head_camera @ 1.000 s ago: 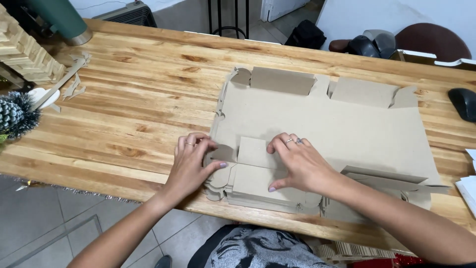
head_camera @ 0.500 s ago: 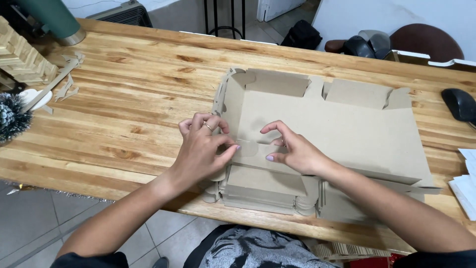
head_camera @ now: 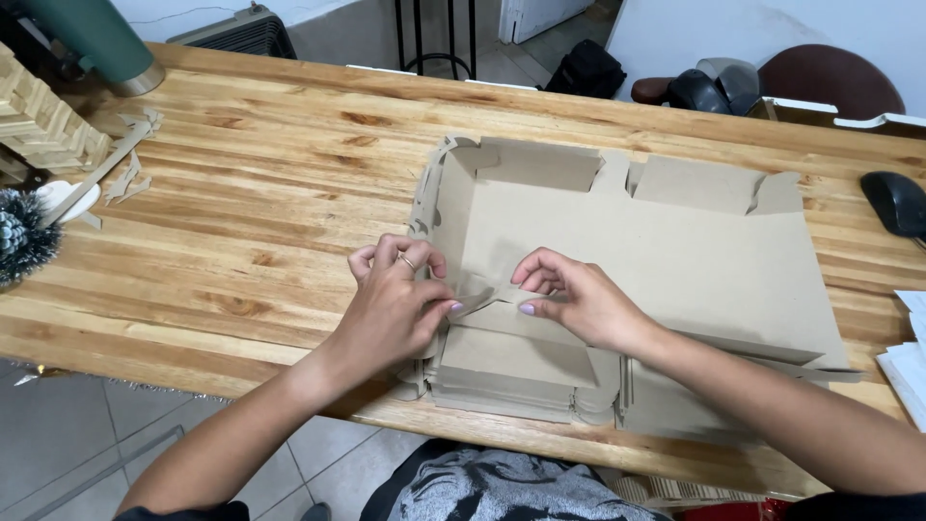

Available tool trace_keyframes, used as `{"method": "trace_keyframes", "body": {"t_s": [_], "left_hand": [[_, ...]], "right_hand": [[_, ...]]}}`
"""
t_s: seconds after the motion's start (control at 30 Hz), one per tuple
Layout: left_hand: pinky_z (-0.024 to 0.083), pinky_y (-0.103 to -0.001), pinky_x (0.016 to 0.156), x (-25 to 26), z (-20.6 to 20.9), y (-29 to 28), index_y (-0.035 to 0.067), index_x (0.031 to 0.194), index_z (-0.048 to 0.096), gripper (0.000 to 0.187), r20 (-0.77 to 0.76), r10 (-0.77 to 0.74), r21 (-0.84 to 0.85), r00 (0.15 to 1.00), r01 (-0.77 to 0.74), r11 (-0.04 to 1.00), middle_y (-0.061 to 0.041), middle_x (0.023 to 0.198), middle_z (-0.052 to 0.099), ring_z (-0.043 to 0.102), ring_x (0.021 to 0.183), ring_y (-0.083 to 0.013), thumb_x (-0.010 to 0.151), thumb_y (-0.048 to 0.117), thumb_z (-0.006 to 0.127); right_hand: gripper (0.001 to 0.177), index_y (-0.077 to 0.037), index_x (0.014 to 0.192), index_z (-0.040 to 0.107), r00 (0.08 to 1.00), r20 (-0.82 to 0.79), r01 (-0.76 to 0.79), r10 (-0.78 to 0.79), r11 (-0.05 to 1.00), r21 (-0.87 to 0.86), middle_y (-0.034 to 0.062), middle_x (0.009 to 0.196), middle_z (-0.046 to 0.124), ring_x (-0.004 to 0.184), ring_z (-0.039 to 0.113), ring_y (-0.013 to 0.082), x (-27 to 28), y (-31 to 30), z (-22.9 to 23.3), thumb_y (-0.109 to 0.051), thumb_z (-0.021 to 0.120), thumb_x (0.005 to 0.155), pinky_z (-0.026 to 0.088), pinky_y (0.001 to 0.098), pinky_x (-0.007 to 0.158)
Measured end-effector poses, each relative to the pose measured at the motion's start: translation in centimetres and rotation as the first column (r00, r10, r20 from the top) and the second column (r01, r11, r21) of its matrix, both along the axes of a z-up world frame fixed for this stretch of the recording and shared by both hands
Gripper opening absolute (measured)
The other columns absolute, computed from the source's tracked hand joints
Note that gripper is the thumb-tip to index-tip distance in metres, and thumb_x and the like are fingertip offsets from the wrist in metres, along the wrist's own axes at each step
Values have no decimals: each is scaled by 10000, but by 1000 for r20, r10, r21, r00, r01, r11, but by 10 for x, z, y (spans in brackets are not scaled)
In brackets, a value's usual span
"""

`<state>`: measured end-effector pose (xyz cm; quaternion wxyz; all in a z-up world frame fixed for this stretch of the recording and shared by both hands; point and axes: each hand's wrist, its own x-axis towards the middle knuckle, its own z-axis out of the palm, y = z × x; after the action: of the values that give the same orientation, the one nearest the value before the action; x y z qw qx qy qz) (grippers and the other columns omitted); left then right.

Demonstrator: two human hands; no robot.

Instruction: The person assembles flat-packed cardboard boxes by folding the side flaps, interlocking the tabs, and securing the structure. They repeat this process for multiple boxes, stacking the finished ones on the left side of the table.

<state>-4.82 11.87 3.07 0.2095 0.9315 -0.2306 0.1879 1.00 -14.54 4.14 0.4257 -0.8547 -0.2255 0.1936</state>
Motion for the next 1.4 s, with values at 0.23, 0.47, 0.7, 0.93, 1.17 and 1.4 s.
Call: {"method": "trace_keyframes", "body": {"t_s": [0.23, 0.47, 0.7, 0.93, 1.17, 1.4], "left_hand": [[258, -536, 958, 1, -4, -2, 179, 712, 748, 98, -67, 3, -37, 998, -5, 999, 42, 983, 519, 426, 1104, -257, 777, 227, 803], [281, -536, 952, 7, -2, -27, 124, 695, 729, 115, -72, -58, 90, 996, 64, 994, 20, 972, 503, 434, 1102, -254, 776, 188, 781], [280, -540, 986, 9, 18, -10, 150, 702, 764, 149, -262, 33, 149, 964, 7, 989, -2, 983, 525, 425, 1111, -268, 763, 275, 816], [523, -540, 896, 91, 54, 2, 92, 969, 777, 192, -453, -177, -370, 874, -4, 929, -195, 1044, 729, 670, 1064, -394, 859, 249, 769], [566, -523, 883, 194, -11, -8, 152, 1217, 657, 390, -139, 156, -32, 978, -162, 986, -62, 1122, 612, 675, 1087, -340, 850, 141, 788], [572, -544, 976, 177, -21, 9, 155, 1200, 669, 409, -228, 6, -339, 974, -85, 937, -103, 1335, 514, 682, 1137, -386, 850, -53, 715]], "right_hand": [[447, -156, 1214, 581, 996, -77, 40, -36, 998, 46, 48, 882, 807, 794, 669, 160, -5, 3, 4, -30, 774, 831, 539, 317, 840], [391, -103, 1111, 620, 996, -82, 49, -40, 992, 117, 74, 834, 754, 752, 732, 154, -10, 4, 5, 17, 813, 793, 604, 315, 753], [277, -94, 1086, 648, 998, -61, -10, 11, 1000, 10, 82, 891, 728, 806, 731, 168, -9, -3, 10, -35, 781, 850, 618, 325, 746], [245, -130, 1130, 723, 994, -12, -109, 109, 993, -45, 98, 1025, 764, 974, 730, 230, 33, 1, 31, -228, 744, 907, 601, 422, 895], [535, -20, 1481, 523, 661, 697, 133, 277, 871, -473, 193, 1475, 561, 1396, 511, 338, 126, 10, 6, -90, 639, 963, 368, 457, 1179], [428, -17, 1365, 633, 64, 863, 286, 501, 819, -497, 183, 1458, 583, 1408, 517, 303, 119, 4, -31, -88, 523, 958, 349, 435, 1211]]}}
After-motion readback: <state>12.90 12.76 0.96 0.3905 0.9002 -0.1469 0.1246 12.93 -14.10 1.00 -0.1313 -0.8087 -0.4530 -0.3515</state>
